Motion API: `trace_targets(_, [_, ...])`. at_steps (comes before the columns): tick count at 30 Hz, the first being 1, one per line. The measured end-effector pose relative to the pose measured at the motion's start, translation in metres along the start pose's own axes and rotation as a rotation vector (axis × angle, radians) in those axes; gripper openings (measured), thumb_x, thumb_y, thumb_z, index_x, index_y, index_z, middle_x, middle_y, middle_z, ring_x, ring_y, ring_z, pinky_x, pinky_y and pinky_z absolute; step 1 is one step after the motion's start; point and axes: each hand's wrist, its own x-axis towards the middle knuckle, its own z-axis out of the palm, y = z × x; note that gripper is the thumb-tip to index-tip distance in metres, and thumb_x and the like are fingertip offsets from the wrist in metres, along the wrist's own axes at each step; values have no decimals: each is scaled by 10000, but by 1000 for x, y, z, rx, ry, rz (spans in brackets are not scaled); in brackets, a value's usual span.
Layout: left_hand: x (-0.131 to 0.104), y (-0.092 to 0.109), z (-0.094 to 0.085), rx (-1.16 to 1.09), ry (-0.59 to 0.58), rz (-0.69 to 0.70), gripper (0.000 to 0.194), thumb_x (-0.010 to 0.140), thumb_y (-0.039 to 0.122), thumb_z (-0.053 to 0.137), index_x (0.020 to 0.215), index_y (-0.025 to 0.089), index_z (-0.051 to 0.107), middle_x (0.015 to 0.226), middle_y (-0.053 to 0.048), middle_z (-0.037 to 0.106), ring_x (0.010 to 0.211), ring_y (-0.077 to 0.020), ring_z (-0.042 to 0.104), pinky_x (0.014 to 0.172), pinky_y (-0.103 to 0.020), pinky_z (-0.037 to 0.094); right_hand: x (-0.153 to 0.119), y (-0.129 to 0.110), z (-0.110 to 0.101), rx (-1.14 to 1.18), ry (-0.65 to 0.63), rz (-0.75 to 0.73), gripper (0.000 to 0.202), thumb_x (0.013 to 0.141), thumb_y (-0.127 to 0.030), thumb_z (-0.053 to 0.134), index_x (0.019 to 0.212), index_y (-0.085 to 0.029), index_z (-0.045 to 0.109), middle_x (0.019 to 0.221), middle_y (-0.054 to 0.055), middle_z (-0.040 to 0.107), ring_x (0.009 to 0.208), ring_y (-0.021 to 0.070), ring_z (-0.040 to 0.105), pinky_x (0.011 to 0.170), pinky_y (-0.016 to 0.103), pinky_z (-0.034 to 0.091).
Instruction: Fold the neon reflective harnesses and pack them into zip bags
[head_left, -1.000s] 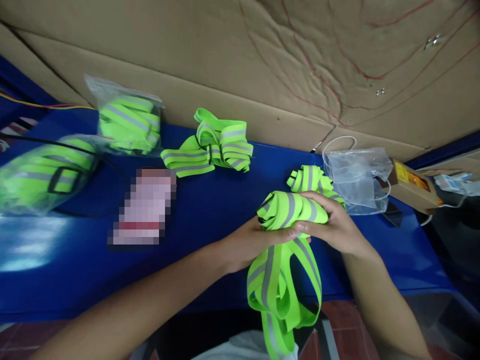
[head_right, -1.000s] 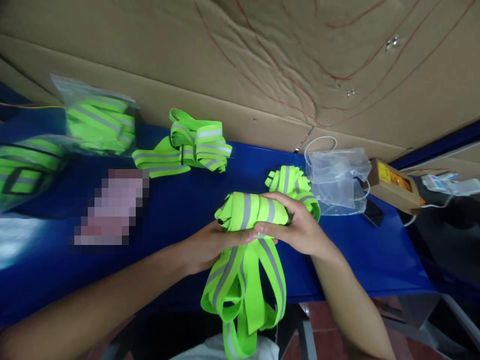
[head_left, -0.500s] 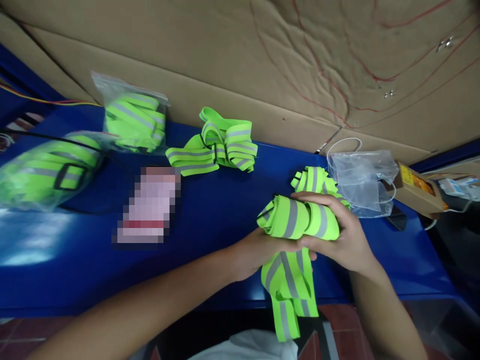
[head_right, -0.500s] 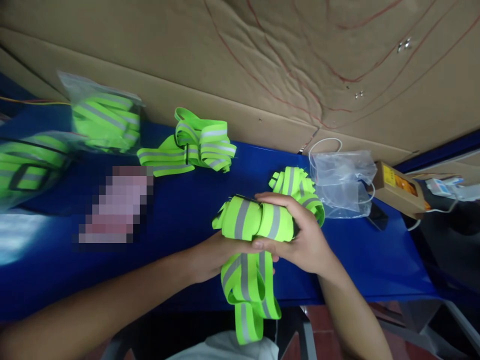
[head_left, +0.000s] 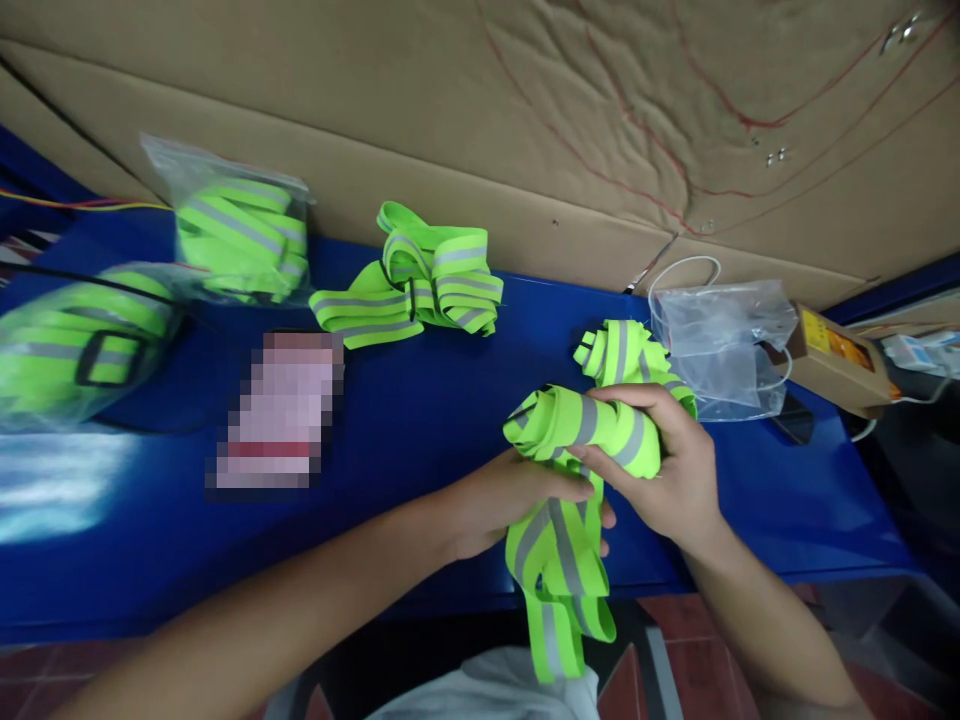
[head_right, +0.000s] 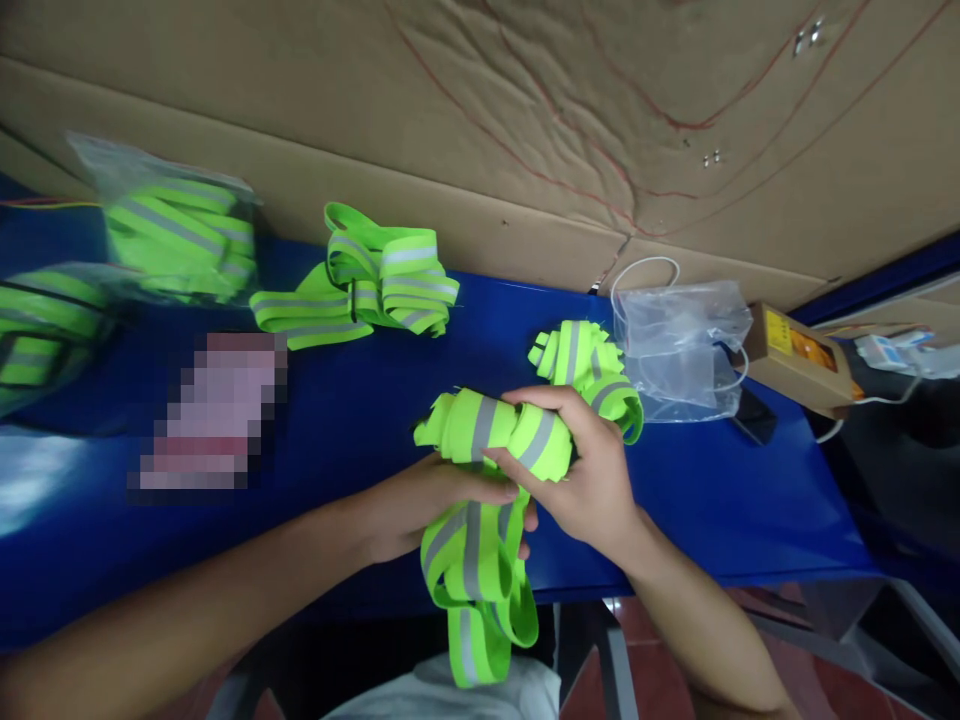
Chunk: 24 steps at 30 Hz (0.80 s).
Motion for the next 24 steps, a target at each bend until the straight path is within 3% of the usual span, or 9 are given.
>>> trace_targets(3, [-2,0,-1,-118,-160,-8,289,775,228,793,1047,139,752,932,-108,785,816,-256,781,740,-375,635,-2,-2,-4,-36,129,-49,384,807,-310,854,1154,-288,691,1044,34,746,896,238,728,702,341,606])
trace_targets(7, [-5,0,0,-90,-294,3,280,771,215,830,1034,135,779,996,-125,794,855,-245,777,724,-321,625,-5,1,-10,-3,254,-122,464,799,-245,852,1232,-288,691,1069,61,762,946,293,747,760,426,627])
trace_targets(13, [-10,7,-3,-21,-406,157,549,753,420,880,1213,149,752,1241,-155,753,1157,-310,719,1015,-402,544,0,21,-15,98,114,-526,467,923,-289,743,1381,-303,657,1195,70,768,1094,304,751,875,484,654])
trace_targets(15, [-11,9,-5,-9,-450,180,679,722,596,859,1225,153,747,1248,-151,752,1213,-333,695,1066,-423,508,3,24,-17,49,40,-589,447,971,-337,685,1414,-308,635,1207,65,768,1131,305,739,886,500,650])
trace_targets(17, [-12,11,-4,-66,-424,192,788,679,756,795,1194,160,756,1178,-138,779,1177,-336,713,1071,-433,503,7,25,-18,14,-22,-626,421,1004,-361,634,1419,-288,632,1220,64,764,1173,303,719,908,498,638])
trace_targets(19, [-13,13,-1,-133,-330,194,738,685,766,782,1119,169,776,1073,-112,806,1089,-315,745,1040,-418,522,10,23,-20,-25,-79,-642,379,1023,-352,604,1385,-251,652,1229,76,757,1207,296,697,958,489,608])
trace_targets(22, [-14,17,2,-183,-165,187,454,766,560,828,995,170,790,926,-65,811,926,-242,758,926,-339,557,13,17,-24,-52,-193,-594,330,998,-260,635,1326,-230,658,1258,87,733,1255,271,657,1057,469,541])
trace_targets(24, [-16,21,1,-200,-52,189,287,749,378,840,932,163,789,855,-40,794,819,-192,729,827,-287,559,14,13,-28,-4,-313,-504,437,935,-207,688,1364,-225,608,1368,98,667,1354,272,583,1147,469,479])
